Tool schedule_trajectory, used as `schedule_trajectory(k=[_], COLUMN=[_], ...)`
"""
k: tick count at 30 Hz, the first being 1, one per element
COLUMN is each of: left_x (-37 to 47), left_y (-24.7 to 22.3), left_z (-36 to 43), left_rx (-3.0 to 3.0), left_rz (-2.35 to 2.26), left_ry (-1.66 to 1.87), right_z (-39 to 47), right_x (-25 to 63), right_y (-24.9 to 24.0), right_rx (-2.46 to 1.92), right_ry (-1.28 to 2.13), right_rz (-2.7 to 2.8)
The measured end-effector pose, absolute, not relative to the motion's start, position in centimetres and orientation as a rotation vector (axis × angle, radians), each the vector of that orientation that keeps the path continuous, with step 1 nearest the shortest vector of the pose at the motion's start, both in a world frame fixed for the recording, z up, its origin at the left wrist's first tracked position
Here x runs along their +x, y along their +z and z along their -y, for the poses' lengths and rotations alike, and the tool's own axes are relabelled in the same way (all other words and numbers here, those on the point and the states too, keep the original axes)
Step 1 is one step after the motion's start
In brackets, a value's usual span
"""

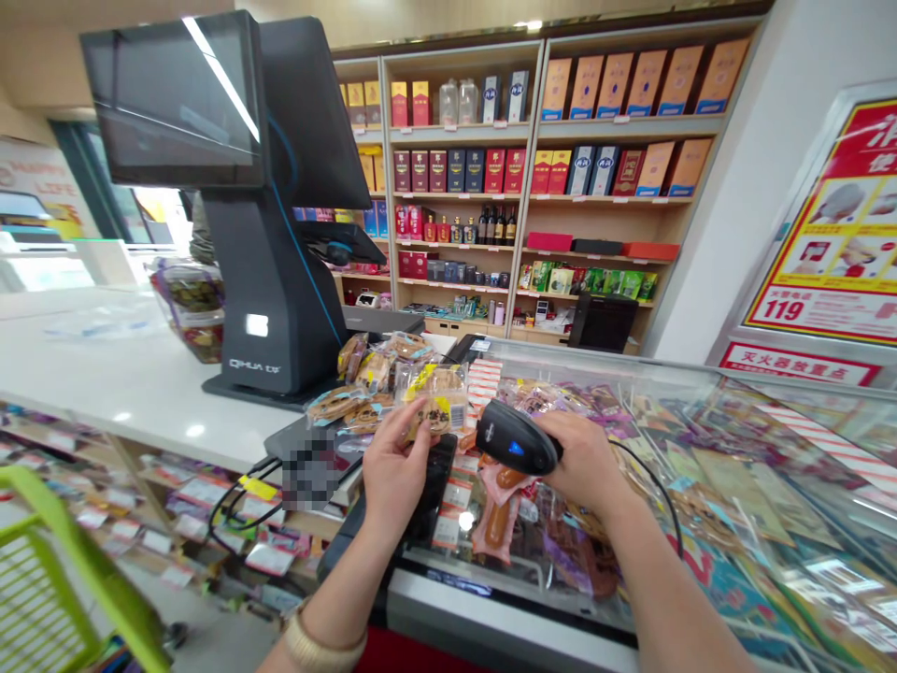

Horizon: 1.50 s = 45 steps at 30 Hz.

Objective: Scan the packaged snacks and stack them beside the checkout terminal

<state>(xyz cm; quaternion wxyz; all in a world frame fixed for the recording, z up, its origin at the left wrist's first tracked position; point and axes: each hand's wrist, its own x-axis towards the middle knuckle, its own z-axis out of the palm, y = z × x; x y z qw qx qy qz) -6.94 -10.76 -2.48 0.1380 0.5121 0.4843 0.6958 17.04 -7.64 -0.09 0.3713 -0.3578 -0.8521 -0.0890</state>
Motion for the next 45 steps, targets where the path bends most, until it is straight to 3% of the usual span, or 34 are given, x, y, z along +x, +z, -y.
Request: schedule_trajectory(k=[8, 11, 16, 19, 22, 25, 28, 32, 45], left_x=[-15.4, -19.1, -21.5, -20.9, -18.9, -15.1, -9.9, -3.4, 6.1], left_y=[0.5, 1.5, 1.9, 1.3, 0.3, -0.5, -1.2, -2.3, -2.3], left_z=[9.1, 7.4, 6.1, 6.3, 6.9, 8.4, 11.0, 14.2, 13.2], left_rx=[1.477, 1.387, 1.504, 1.528, 1.716, 2.066, 2.26, 2.318, 2.208], left_rz=[-1.963, -2.193, -2.575, -2.696, -2.587, -2.114, -1.562, -1.224, -1.581], left_ry=[2.018, 1.783, 1.044, 0.989, 1.239, 1.453, 1.334, 1.069, 0.808], right_z=[7.1, 7.1, 6.8, 6.7, 6.5, 6.5, 6.4, 6.3, 6.2], right_x=[17.4, 17.4, 17.6, 17.8, 17.9, 18.0, 18.2, 18.4, 18.6], right_y=[-0.9, -0.9, -1.0, -1.1, -1.1, -1.0, -1.0, -0.9, -0.7], right_rx=[-0.923, -0.921, -0.915, -0.912, -0.906, -0.906, -0.928, -0.953, -0.952], right_ry=[-0.251, -0.266, -0.297, -0.35, -0.406, -0.456, -0.484, -0.48, -0.469], right_rz=[2.151, 2.138, 2.119, 2.083, 2.022, 1.946, 1.884, 1.855, 1.762])
